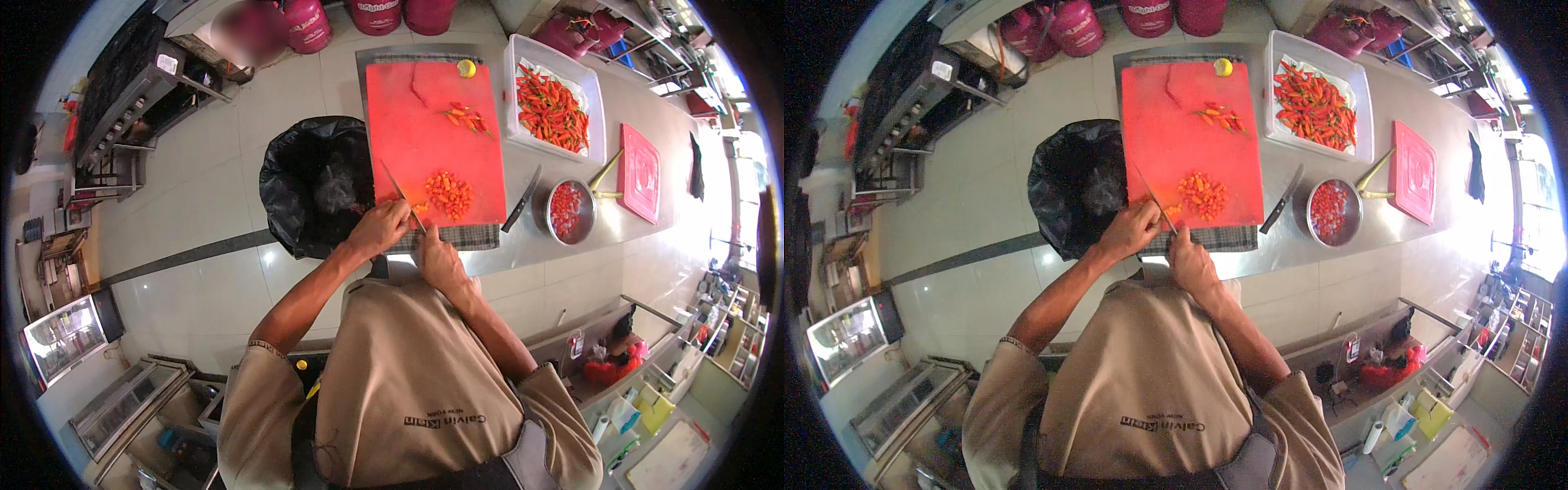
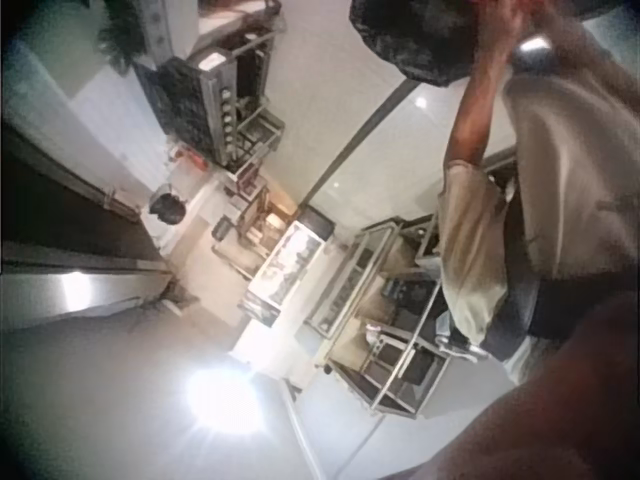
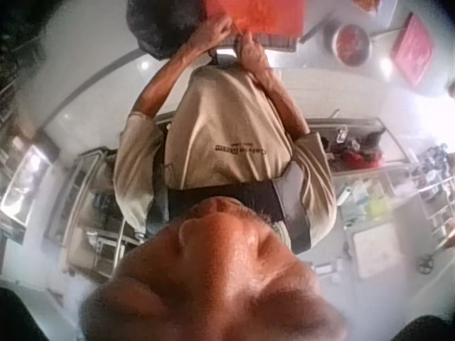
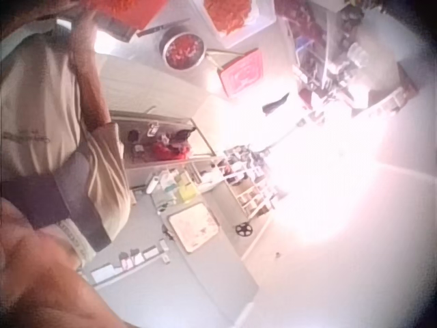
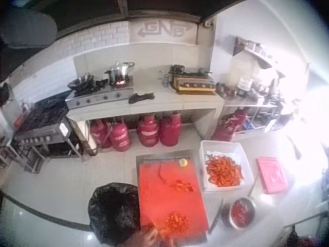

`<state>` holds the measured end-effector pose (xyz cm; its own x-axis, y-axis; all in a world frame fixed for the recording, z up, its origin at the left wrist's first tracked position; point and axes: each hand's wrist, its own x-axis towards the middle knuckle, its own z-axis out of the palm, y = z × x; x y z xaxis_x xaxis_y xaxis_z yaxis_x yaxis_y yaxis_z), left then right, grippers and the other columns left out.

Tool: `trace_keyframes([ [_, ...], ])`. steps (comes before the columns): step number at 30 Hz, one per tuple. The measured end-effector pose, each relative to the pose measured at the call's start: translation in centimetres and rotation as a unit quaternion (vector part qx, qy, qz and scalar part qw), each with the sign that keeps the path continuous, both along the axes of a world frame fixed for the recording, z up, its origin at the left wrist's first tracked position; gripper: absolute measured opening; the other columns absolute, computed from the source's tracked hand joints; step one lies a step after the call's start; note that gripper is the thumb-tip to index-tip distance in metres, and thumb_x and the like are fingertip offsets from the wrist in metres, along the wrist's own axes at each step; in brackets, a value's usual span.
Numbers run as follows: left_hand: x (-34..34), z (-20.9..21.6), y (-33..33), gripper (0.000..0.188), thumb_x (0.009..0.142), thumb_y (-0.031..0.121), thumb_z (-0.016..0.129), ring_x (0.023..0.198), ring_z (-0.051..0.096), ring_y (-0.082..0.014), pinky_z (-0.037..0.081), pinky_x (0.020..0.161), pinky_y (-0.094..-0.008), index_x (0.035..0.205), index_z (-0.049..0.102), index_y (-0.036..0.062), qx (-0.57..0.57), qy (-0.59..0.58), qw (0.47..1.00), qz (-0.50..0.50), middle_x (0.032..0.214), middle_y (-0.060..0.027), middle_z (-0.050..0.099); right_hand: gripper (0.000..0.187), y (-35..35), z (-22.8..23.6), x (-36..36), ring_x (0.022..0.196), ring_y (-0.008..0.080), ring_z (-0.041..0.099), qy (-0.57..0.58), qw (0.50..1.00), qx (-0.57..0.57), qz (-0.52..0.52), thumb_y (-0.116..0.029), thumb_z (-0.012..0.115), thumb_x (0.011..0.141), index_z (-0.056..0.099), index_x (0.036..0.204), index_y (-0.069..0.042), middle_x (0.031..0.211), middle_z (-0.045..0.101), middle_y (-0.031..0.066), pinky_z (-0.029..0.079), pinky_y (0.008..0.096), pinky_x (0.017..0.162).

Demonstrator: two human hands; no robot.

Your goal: The person empties chili peppers from a plastic bag into a container, then chops the chili peppers on a cutting board using a knife and adds them to a bowl containing chopped onions.

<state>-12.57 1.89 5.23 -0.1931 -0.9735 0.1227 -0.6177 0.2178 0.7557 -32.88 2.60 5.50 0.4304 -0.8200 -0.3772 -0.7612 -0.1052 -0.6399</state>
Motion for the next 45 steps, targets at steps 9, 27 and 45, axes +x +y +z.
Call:
trace_keyframes([
  [9, 4.2, -0.5, 1.2, 0.026, 0.082, -0.005, 0.066, 0.089, 0.062, -0.0364, 0.051, 0.083, -0.0461, 0.104, 0.057, 0.0041, -0.09, -0.06, 0.955, 0.275, 0.092, -0.0133, 0.06, 0.025, -3.0, 2.8, -1.4, 0.064, 0.0537, 0.066, 0.052, 0.995, -0.081, -0.011, -0.027, 0.05, 0.107, 0.044, 0.109, -0.002, 0.067, 0.065, 0.0303, 0.053, 0.0651, 0.059],
  [27, -2.6, -1.7, -22.9, 0.019, 0.087, 0.004, 0.062, 0.099, 0.066, -0.0347, 0.053, 0.09, -0.0483, 0.106, 0.064, 0.0033, -0.127, -0.222, 0.967, -0.02, 0.108, -0.0166, 0.07, 0.031, -1.4, 2.6, -3.2, 0.074, 0.0534, 0.069, -0.002, 1.0, -0.017, 0.002, -0.031, 0.048, 0.108, 0.046, 0.118, -0.002, 0.076, 0.069, 0.031, 0.055, 0.064, 0.067],
  [45, -0.7, -1.1, 1.8, 0.017, 0.093, 0.007, 0.067, 0.096, 0.07, -0.0334, 0.058, 0.082, -0.0432, 0.109, 0.065, 0.0004, -0.051, -0.071, 0.995, 0.056, 0.105, -0.0145, 0.067, 0.03, -2.5, 4.3, -2.0, 0.071, 0.0539, 0.068, 0.052, 0.998, -0.033, 0.007, -0.027, 0.05, 0.107, 0.044, 0.122, -0.002, 0.076, 0.068, 0.0323, 0.054, 0.0638, 0.064],
])
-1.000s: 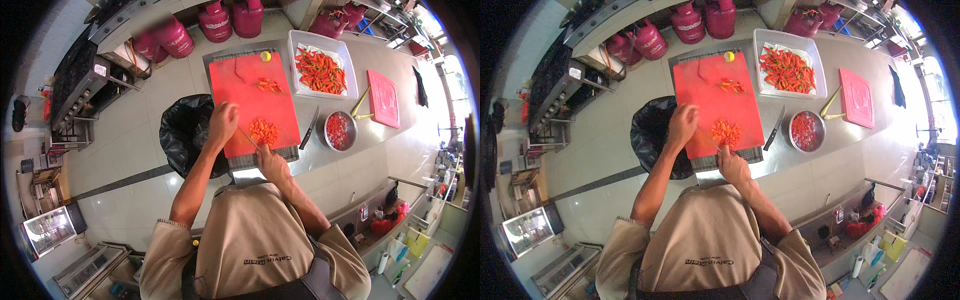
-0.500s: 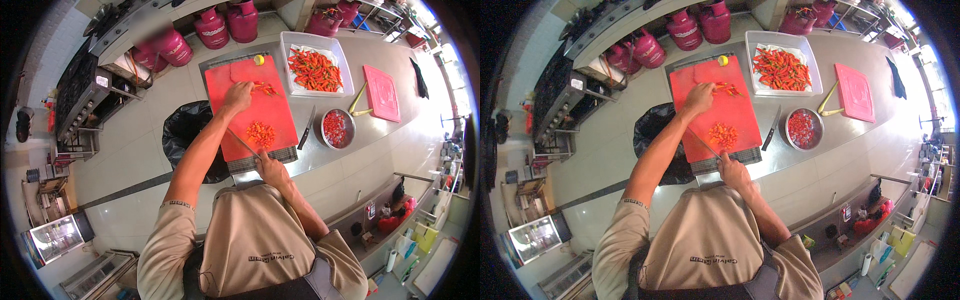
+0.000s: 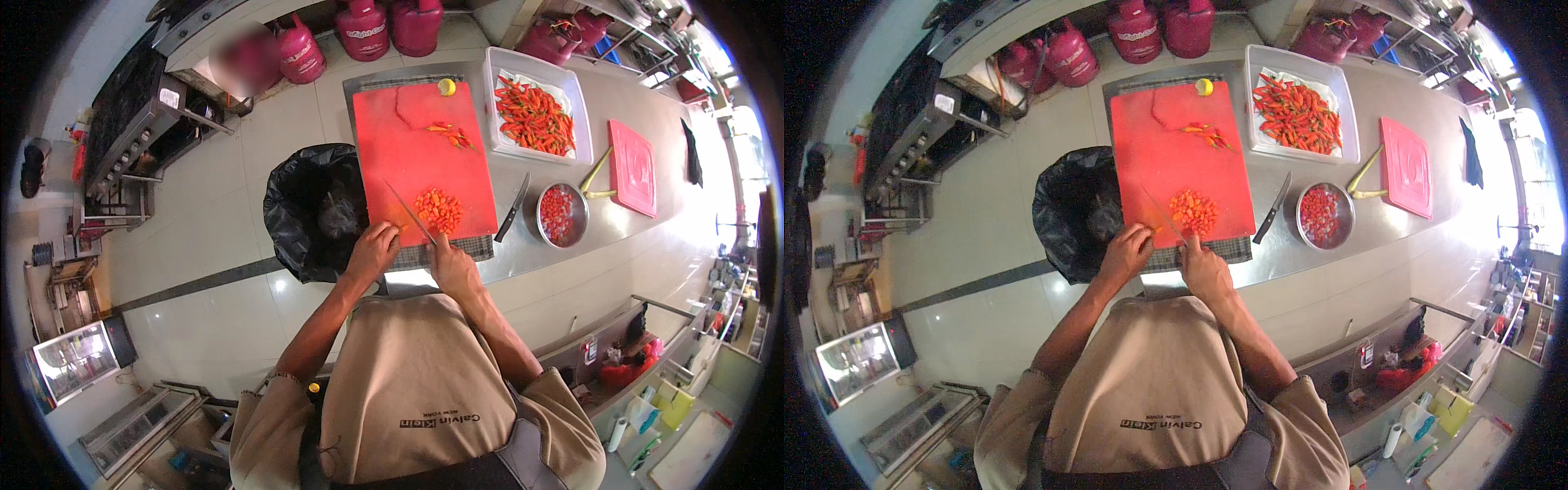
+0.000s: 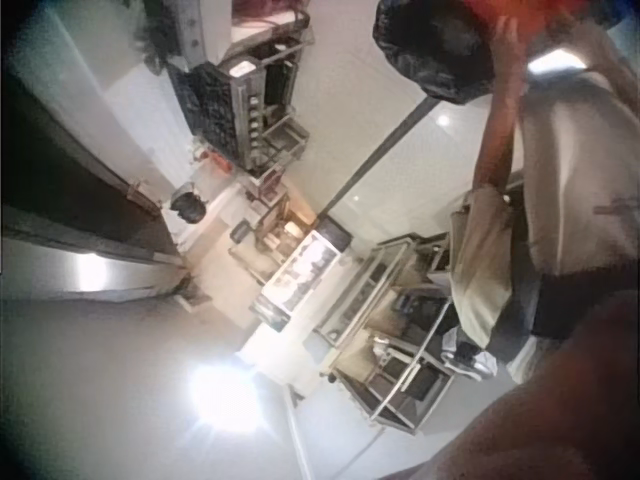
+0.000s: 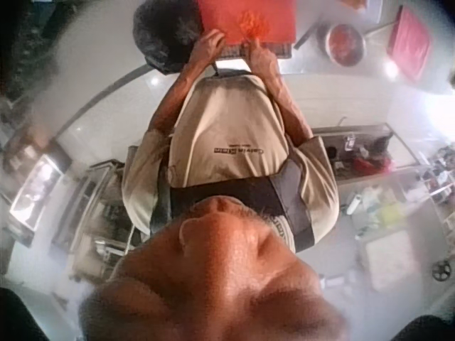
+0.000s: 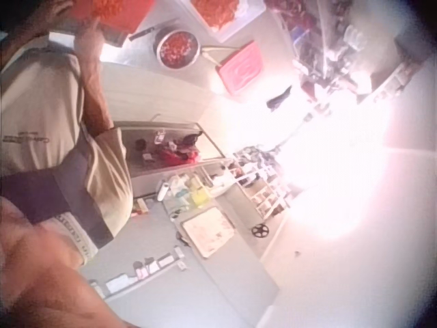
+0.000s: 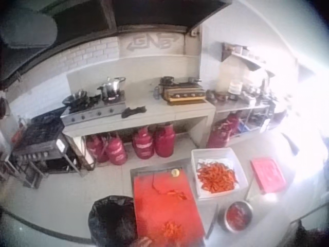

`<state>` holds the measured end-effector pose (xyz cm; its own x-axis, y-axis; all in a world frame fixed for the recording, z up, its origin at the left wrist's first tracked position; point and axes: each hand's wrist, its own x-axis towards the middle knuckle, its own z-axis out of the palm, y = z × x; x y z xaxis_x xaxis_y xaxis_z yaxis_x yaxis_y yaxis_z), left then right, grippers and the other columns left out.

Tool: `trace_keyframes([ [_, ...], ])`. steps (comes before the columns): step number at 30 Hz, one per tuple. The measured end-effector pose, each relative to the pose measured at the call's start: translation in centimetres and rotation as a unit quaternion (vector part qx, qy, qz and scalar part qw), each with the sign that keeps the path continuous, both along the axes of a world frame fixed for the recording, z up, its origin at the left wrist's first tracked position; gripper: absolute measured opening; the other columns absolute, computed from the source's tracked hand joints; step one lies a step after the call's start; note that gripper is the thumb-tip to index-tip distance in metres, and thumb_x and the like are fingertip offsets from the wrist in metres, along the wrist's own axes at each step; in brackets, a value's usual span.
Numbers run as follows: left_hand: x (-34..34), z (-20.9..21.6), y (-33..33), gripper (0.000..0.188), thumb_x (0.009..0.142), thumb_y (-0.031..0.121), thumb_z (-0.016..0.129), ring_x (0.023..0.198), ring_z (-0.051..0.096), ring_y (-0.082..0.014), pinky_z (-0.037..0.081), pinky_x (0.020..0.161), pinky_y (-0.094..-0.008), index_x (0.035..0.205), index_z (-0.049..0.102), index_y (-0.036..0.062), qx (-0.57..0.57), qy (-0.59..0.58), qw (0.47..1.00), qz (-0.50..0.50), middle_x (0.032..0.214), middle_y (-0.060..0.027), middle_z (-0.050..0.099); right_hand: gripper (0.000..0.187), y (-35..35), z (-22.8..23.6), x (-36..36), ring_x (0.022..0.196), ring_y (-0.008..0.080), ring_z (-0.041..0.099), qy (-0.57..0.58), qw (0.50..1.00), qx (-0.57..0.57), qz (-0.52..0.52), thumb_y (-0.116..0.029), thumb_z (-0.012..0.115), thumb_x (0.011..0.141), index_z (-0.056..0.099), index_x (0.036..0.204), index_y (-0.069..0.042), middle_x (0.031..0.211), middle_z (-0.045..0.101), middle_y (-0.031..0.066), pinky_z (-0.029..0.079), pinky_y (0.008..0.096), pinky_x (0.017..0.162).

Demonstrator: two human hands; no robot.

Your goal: The person empties chili peppers from a plastic bag into a container, then chops the chili peppers on a cutting board using a knife and adds them to a bowl containing chopped onions.

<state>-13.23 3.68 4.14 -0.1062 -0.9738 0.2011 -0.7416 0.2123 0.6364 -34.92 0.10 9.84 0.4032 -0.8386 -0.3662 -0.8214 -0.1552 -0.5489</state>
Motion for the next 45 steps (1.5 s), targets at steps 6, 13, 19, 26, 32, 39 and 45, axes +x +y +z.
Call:
trace_keyframes([
  [6, -0.7, 1.0, -1.8, 0.019, 0.09, 0.005, 0.067, 0.097, 0.068, -0.036, 0.057, 0.084, -0.0453, 0.108, 0.065, -0.0013, 0.052, -0.015, 0.998, -0.033, 0.1, -0.0161, 0.065, 0.022, -0.2, 3.4, 1.2, 0.083, 0.0553, 0.07, 0.053, 0.997, 0.047, 0.014, -0.023, 0.045, 0.107, 0.044, 0.12, -0.004, 0.09, 0.069, 0.0359, 0.054, 0.0655, 0.074],
  [13, -1.7, 0.9, -2.5, 0.015, 0.087, 0.002, 0.068, 0.093, 0.068, -0.0371, 0.058, 0.083, -0.0466, 0.1, 0.062, -0.0021, 0.034, 0.009, 0.999, -0.041, 0.098, -0.0173, 0.065, 0.026, -0.2, -1.1, 1.0, 0.081, 0.0549, 0.07, 0.063, 0.997, 0.047, 0.005, -0.018, 0.044, 0.104, 0.042, 0.126, -0.003, 0.083, 0.069, 0.0356, 0.056, 0.0648, 0.075],
  [19, -1.3, -0.1, -2.6, 0.016, 0.086, 0.001, 0.068, 0.095, 0.068, -0.0373, 0.058, 0.084, -0.0466, 0.1, 0.063, -0.003, 0.033, 0.019, 0.999, -0.038, 0.1, -0.0176, 0.066, 0.024, 1.2, -0.3, 0.8, 0.077, 0.0553, 0.069, 0.023, 0.999, 0.032, 0.005, -0.02, 0.048, 0.104, 0.042, 0.118, -0.002, 0.076, 0.067, 0.0352, 0.053, 0.0659, 0.069],
  [26, -1.2, 0.9, -1.8, 0.018, 0.088, 0.005, 0.07, 0.093, 0.068, -0.038, 0.056, 0.081, -0.0492, 0.101, 0.058, -0.0001, 0.074, 0.03, 0.997, -0.02, 0.095, -0.017, 0.064, 0.023, 0.4, 0.5, 1.1, 0.077, 0.0556, 0.07, 0.036, 0.998, 0.041, 0.031, -0.018, 0.045, 0.105, 0.04, 0.12, -0.001, 0.079, 0.068, 0.0352, 0.056, 0.0638, 0.07],
  [32, -1.3, 0.6, -2.7, 0.026, 0.091, 0.006, 0.071, 0.073, 0.062, -0.038, 0.051, 0.065, -0.0479, 0.098, 0.046, 0.0036, 0.089, 0.091, 0.992, 0.012, 0.081, -0.0137, 0.053, 0.024, 0.7, -1.4, 1.9, 0.085, 0.0564, 0.069, 0.023, 0.997, 0.07, 0.011, -0.016, 0.043, 0.104, 0.039, 0.122, 0.0, 0.084, 0.068, 0.0389, 0.054, 0.0656, 0.078],
  [39, -1.5, 0.2, -2.9, 0.03, 0.09, 0.007, 0.074, 0.069, 0.061, -0.0357, 0.05, 0.063, -0.0486, 0.098, 0.045, 0.0043, 0.101, 0.104, 0.989, 0.013, 0.077, -0.0118, 0.051, 0.028, 1.5, -2.8, 2.2, 0.077, 0.057, 0.068, -0.025, 0.998, 0.055, -0.018, -0.016, 0.05, 0.103, 0.039, 0.118, 0.005, 0.078, 0.067, 0.0373, 0.054, 0.0655, 0.07],
  [45, -1.1, 1.7, -2.6, 0.031, 0.09, 0.008, 0.074, 0.069, 0.063, -0.0343, 0.052, 0.064, -0.0466, 0.101, 0.045, 0.0048, 0.111, 0.095, 0.989, 0.009, 0.077, -0.0101, 0.054, 0.03, 1.5, -0.8, 1.4, 0.075, 0.0565, 0.068, -0.065, 0.996, 0.059, 0.009, -0.018, 0.053, 0.103, 0.039, 0.116, 0.005, 0.076, 0.066, 0.0371, 0.054, 0.0644, 0.067],
])
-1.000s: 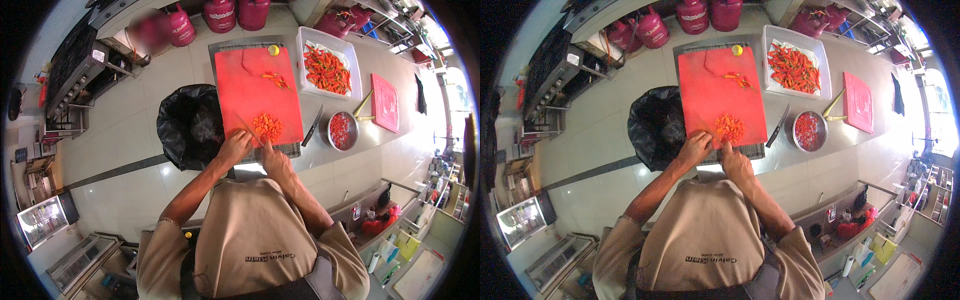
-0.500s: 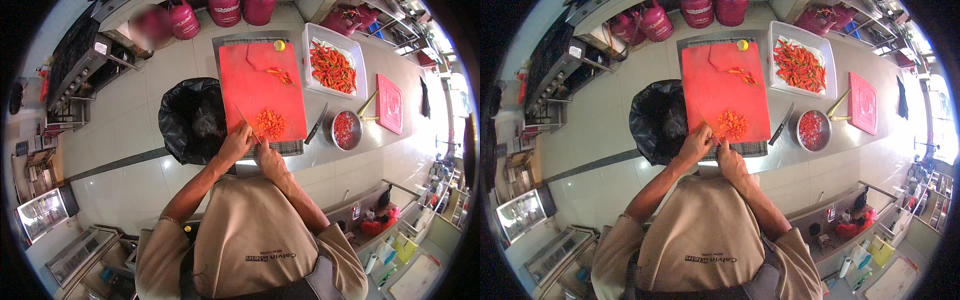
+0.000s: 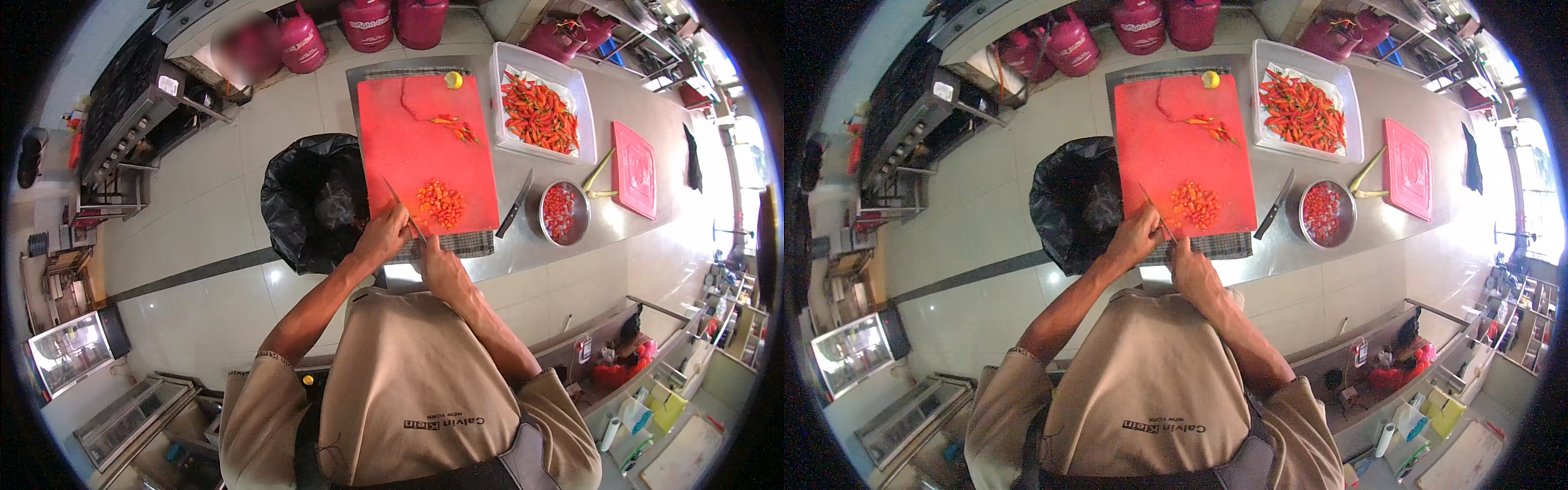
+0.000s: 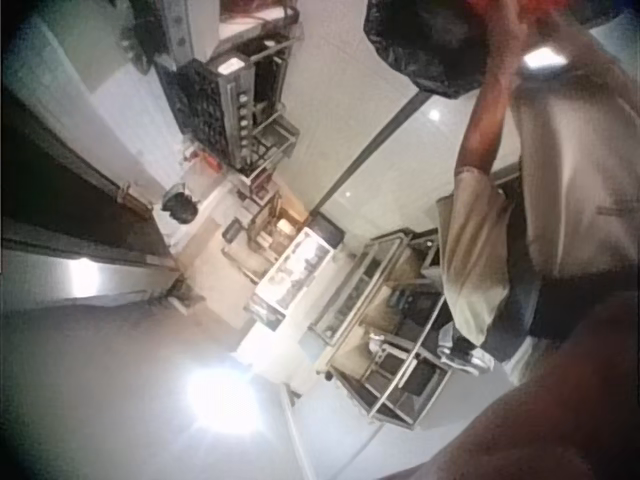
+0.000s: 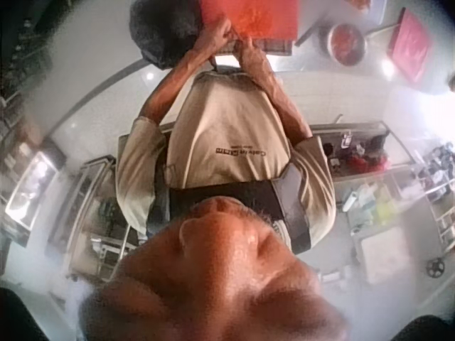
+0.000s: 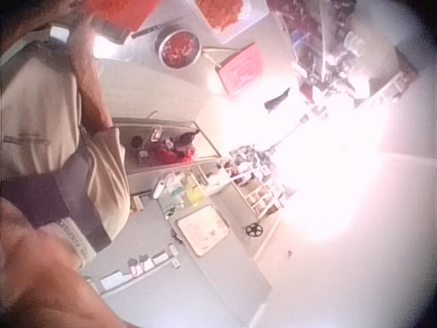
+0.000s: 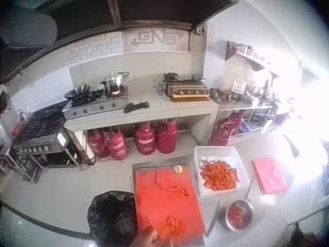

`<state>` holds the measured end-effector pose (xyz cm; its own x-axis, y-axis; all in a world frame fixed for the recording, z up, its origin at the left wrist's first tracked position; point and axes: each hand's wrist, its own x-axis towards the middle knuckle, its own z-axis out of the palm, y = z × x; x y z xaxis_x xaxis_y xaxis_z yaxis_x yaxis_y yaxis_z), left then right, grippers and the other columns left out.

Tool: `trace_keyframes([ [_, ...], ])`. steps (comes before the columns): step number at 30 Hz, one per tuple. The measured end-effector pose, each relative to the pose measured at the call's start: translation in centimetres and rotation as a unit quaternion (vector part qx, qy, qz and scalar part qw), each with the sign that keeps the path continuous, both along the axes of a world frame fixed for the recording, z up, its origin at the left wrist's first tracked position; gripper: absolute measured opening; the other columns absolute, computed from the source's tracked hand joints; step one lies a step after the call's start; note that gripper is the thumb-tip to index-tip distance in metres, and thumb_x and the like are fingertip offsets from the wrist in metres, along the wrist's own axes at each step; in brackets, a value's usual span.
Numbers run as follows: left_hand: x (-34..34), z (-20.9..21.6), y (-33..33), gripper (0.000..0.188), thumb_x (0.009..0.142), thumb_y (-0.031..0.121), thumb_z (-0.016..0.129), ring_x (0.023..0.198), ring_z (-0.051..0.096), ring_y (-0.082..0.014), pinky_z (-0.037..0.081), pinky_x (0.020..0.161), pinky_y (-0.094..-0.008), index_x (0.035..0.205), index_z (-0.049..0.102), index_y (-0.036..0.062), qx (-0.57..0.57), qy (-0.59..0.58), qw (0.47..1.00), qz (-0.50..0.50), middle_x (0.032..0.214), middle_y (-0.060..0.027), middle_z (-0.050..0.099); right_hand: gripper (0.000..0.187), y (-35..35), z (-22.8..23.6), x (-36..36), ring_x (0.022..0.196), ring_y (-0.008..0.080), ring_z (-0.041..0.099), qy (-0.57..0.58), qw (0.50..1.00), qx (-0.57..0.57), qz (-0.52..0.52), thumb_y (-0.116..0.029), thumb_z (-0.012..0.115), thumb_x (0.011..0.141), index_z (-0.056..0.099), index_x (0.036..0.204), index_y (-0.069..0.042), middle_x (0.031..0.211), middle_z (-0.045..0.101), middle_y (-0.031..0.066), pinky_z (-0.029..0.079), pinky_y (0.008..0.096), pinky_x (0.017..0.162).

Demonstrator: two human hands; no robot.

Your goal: The person empties chili peppers from a plastic bag into a container, then chops the chili peppers on a cutting board using a knife and adds them to a bowl containing chopped onions.

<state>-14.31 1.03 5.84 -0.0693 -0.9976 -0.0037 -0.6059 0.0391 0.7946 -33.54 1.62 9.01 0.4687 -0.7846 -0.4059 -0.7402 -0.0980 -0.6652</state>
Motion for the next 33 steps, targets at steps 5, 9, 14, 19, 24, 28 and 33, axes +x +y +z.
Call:
trace_keyframes([
  [5, 0.0, 0.6, 0.2, 0.026, 0.091, 0.006, 0.071, 0.07, 0.066, -0.0369, 0.053, 0.064, -0.0506, 0.103, 0.048, 0.0041, 0.049, -0.011, 0.999, -0.016, 0.076, -0.0128, 0.058, 0.03, 0.8, -2.7, 0.7, 0.074, 0.057, 0.067, -0.02, 0.999, -0.024, -0.035, -0.021, 0.051, 0.105, 0.04, 0.117, 0.004, 0.074, 0.066, 0.0361, 0.054, 0.0659, 0.069],
  [9, 0.9, -1.3, 1.0, 0.027, 0.087, 0.004, 0.072, 0.069, 0.067, -0.0342, 0.053, 0.063, -0.0477, 0.104, 0.052, 0.0046, -0.043, -0.032, 0.997, 0.047, 0.074, -0.0114, 0.058, 0.03, -0.6, -2.5, -0.2, 0.071, 0.0557, 0.068, 0.023, 0.998, -0.046, -0.029, -0.026, 0.049, 0.106, 0.042, 0.116, 0.001, 0.072, 0.067, 0.0341, 0.054, 0.0659, 0.067],
  [14, 7.5, -0.6, 3.7, 0.028, 0.079, -0.003, 0.072, 0.108, 0.059, -0.0358, 0.049, 0.094, -0.0471, 0.103, 0.061, 0.0058, -0.093, -0.176, 0.924, 0.328, 0.112, -0.0174, 0.062, 0.027, -2.2, -2.3, -1.5, 0.066, 0.0517, 0.069, 0.045, 0.991, -0.122, -0.035, -0.028, 0.049, 0.107, 0.045, 0.112, -0.002, 0.068, 0.067, 0.0294, 0.055, 0.0638, 0.06],
  [19, 4.6, 2.8, -5.5, 0.023, 0.085, 0.002, 0.07, 0.103, 0.064, -0.0349, 0.052, 0.091, -0.0457, 0.108, 0.066, 0.0034, -0.105, -0.011, 0.978, 0.182, 0.103, -0.0142, 0.067, 0.029, -3.1, -0.8, -2.3, 0.063, 0.0493, 0.069, 0.062, 0.988, -0.139, -0.022, -0.03, 0.05, 0.107, 0.047, 0.114, -0.002, 0.066, 0.067, 0.0262, 0.056, 0.0607, 0.057],
  [24, -0.8, 1.0, -18.4, 0.016, 0.089, 0.009, 0.068, 0.096, 0.066, -0.0392, 0.051, 0.093, -0.0491, 0.103, 0.066, 0.0022, -0.264, -0.09, 0.96, 0.018, 0.102, -0.0152, 0.07, 0.033, -1.7, -1.0, -2.9, 0.072, 0.0513, 0.069, 0.017, 0.995, -0.101, 0.015, -0.031, 0.053, 0.106, 0.047, 0.123, -0.003, 0.078, 0.07, 0.029, 0.055, 0.0619, 0.063],
  [28, -0.1, -2.3, -23.1, 0.015, 0.087, 0.008, 0.068, 0.097, 0.066, -0.0398, 0.052, 0.091, -0.0497, 0.1, 0.063, 0.0014, -0.169, -0.189, 0.967, -0.028, 0.099, -0.0164, 0.07, 0.037, -1.1, -1.5, -3.1, 0.075, 0.0498, 0.07, -0.012, 0.996, -0.079, 0.031, -0.03, 0.054, 0.105, 0.047, 0.13, -0.003, 0.078, 0.07, 0.029, 0.056, 0.0602, 0.067],
  [33, 1.2, 0.0, -19.9, 0.015, 0.088, 0.006, 0.068, 0.092, 0.069, -0.0376, 0.055, 0.082, -0.0467, 0.102, 0.064, 0.0023, -0.157, -0.056, 0.986, 0.019, 0.096, -0.017, 0.07, 0.031, -1.5, -1.5, -3.9, 0.074, 0.0503, 0.07, -0.009, 0.997, -0.072, 0.004, -0.029, 0.054, 0.105, 0.048, 0.122, -0.003, 0.074, 0.068, 0.0292, 0.055, 0.0616, 0.068],
])
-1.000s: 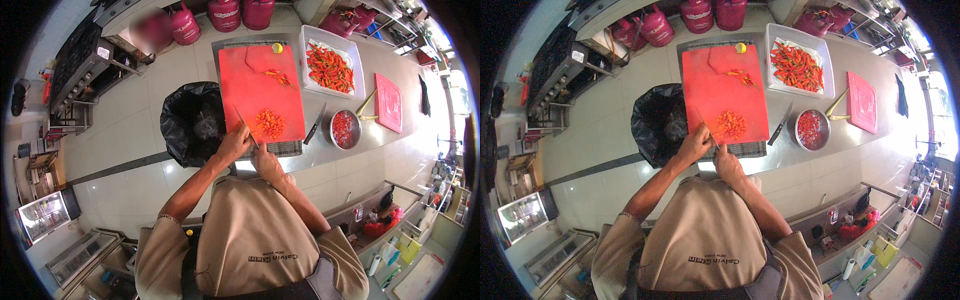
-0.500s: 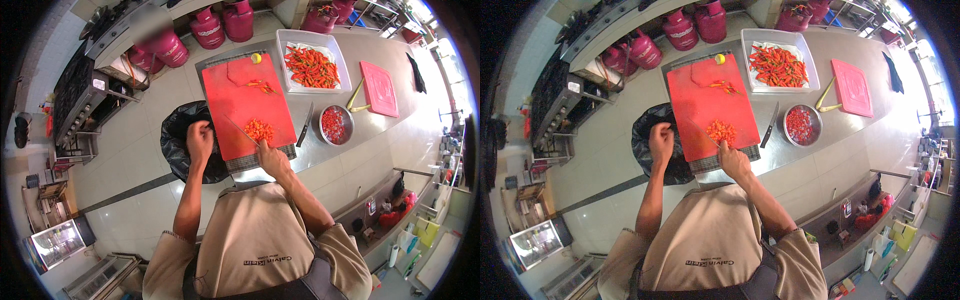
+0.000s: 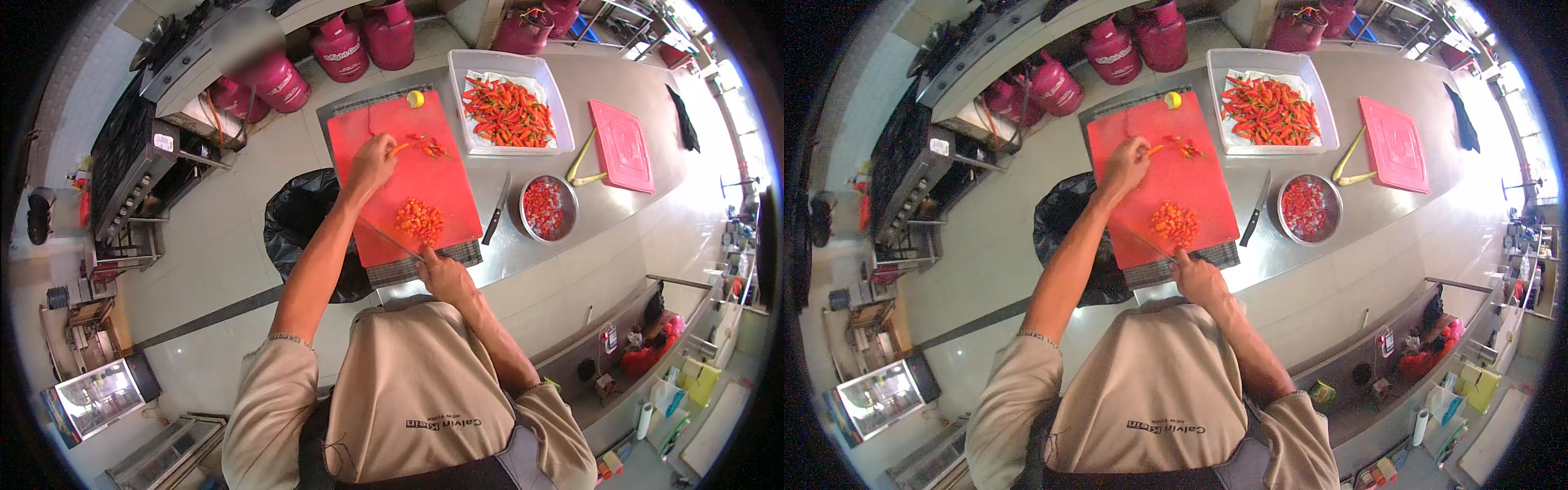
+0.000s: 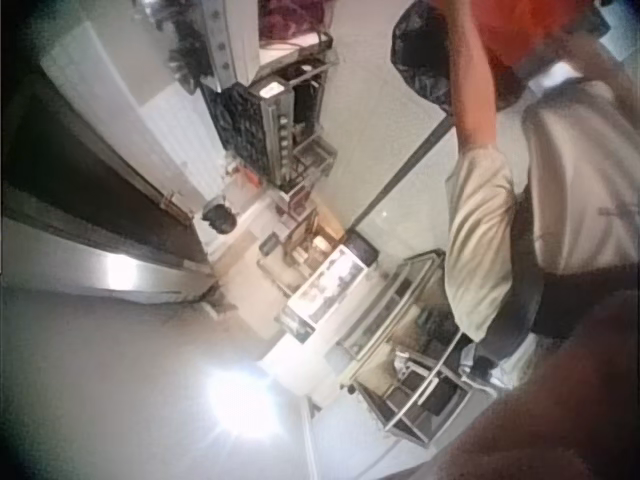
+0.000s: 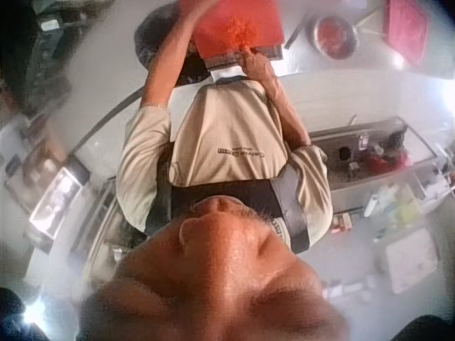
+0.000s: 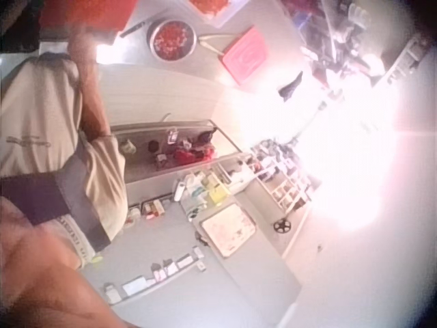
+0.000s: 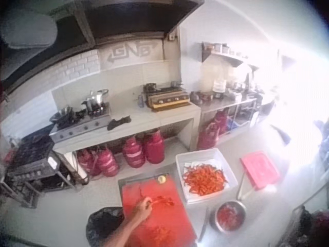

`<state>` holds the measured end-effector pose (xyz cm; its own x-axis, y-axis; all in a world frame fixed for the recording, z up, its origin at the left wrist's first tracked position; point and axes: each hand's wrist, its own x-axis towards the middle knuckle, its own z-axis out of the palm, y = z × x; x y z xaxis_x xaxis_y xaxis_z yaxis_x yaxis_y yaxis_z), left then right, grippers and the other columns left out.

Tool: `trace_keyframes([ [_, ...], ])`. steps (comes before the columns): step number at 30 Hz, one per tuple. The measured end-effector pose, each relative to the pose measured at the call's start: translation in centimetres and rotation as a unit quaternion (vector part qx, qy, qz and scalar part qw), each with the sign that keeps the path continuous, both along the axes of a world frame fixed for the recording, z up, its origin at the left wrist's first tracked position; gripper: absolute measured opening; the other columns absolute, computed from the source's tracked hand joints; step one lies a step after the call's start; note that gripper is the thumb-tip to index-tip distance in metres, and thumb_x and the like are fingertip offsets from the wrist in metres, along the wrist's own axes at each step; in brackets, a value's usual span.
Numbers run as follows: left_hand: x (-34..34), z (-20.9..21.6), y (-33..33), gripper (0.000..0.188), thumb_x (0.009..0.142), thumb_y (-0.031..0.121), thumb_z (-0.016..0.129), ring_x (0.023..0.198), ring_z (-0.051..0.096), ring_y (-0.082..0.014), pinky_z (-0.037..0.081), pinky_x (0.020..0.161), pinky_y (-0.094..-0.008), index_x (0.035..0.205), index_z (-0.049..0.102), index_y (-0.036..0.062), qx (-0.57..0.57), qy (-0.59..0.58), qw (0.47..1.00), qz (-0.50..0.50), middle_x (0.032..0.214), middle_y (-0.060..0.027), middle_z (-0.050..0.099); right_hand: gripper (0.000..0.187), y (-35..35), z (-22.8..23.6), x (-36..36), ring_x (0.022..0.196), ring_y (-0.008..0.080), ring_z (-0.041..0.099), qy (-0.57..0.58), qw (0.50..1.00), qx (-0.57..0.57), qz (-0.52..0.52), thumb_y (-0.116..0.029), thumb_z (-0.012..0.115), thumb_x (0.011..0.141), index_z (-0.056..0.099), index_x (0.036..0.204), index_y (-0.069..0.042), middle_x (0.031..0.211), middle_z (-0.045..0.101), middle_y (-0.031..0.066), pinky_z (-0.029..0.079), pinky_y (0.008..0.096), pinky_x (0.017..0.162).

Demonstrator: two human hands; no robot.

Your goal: The person empties chili peppers from a plastic bag into a container, then chops the chili peppers on a cutting board using a knife and adds them to a bowl containing chopped onions.

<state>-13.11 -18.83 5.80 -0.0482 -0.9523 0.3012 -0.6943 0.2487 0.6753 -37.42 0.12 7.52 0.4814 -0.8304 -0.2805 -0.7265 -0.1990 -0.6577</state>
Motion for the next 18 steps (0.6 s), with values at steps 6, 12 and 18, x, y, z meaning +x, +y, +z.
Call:
trace_keyframes([
  [6, 3.0, 3.7, 16.5, 0.014, 0.093, 0.007, 0.067, 0.084, 0.07, -0.0333, 0.057, 0.075, -0.0425, 0.107, 0.069, 0.0039, 0.104, 0.006, 0.994, 0.025, 0.094, -0.0144, 0.069, 0.026, -0.8, 0.2, 0.9, 0.072, 0.053, 0.069, 0.019, 0.999, -0.004, -0.045, -0.029, 0.05, 0.107, 0.047, 0.113, -0.004, 0.071, 0.067, 0.0312, 0.054, 0.0642, 0.066],
  [12, 0.2, 0.0, 23.1, 0.016, 0.092, 0.008, 0.069, 0.095, 0.07, -0.0305, 0.059, 0.085, -0.0443, 0.106, 0.068, 0.0001, 0.088, -0.049, 0.995, -0.022, 0.103, -0.0143, 0.066, 0.028, -0.2, 0.2, 2.4, 0.07, 0.0532, 0.068, 0.038, 0.999, -0.013, -0.017, -0.028, 0.049, 0.108, 0.046, 0.116, -0.001, 0.073, 0.067, 0.0315, 0.054, 0.0648, 0.063],
  [18, -0.5, -0.9, 21.3, 0.012, 0.092, 0.007, 0.07, 0.094, 0.067, -0.0341, 0.058, 0.084, -0.0438, 0.099, 0.064, -0.0008, 0.08, -0.031, 0.994, -0.065, 0.1, -0.0145, 0.063, 0.025, 0.3, 4.3, 3.5, 0.072, 0.0531, 0.069, 0.089, 0.996, 0.0, 0.005, -0.022, 0.046, 0.107, 0.043, 0.12, -0.001, 0.075, 0.067, 0.0319, 0.055, 0.0636, 0.066],
])
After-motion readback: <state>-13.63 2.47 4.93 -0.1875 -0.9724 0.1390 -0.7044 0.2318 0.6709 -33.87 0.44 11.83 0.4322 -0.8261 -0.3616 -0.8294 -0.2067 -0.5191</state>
